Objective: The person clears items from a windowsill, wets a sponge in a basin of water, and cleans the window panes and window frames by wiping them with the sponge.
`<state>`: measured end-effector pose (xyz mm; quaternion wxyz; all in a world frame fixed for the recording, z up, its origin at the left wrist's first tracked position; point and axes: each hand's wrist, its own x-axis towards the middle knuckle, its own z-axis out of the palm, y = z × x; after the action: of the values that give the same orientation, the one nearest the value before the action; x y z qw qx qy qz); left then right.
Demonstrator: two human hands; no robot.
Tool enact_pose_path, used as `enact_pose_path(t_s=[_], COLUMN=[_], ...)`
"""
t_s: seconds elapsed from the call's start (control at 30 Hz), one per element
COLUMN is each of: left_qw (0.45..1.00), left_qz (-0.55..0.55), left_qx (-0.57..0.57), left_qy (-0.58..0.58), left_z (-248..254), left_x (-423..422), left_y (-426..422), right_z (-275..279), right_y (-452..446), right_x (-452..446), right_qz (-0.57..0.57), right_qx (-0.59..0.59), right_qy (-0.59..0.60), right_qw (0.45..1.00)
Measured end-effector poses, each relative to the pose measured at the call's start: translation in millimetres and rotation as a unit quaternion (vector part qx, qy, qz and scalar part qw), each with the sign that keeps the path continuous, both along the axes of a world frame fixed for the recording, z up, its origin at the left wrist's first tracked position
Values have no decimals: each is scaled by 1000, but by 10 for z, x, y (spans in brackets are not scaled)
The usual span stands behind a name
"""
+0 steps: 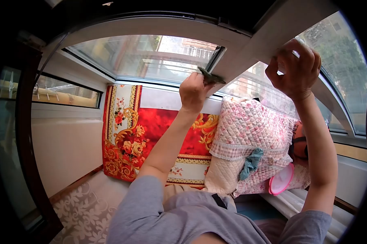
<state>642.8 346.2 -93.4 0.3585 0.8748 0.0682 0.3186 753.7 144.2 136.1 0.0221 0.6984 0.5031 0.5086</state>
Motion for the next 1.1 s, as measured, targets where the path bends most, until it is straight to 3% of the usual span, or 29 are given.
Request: enact_pose_path(t_s=[0.17,0.4,0.5,0.63,0.83,1.0,1.1], left_qw=[999,987,987,964,930,931,939], left_qz=[11,26,-4,-95,-80,47,114], left_qx=[-4,31,107,228,342,340,300], left_qy=[-36,156,124,103,105,126,125], left_z=[-326,-1625,-1866,-2003,-1843,-1872,-1879], left_x=[52,106,130,144,-87,-368,-394], left_y=[-12,-53,72,375,1147,2078,2164], right_z=[5,-20,-14,-26,-3,7,-7], right_y=[18,24,-4,-15,-6,13,-7], right_x=[-1,23,46,49,23,2,3], right_qz=[5,-1,-9,-3,3,9,6], right_qx=[1,-13,-29,-29,-30,-23,-26], right_qy=[-4,-21,-31,-31,-37,-31,-29], right_qw=[1000,1000,999,999,999,999,999])
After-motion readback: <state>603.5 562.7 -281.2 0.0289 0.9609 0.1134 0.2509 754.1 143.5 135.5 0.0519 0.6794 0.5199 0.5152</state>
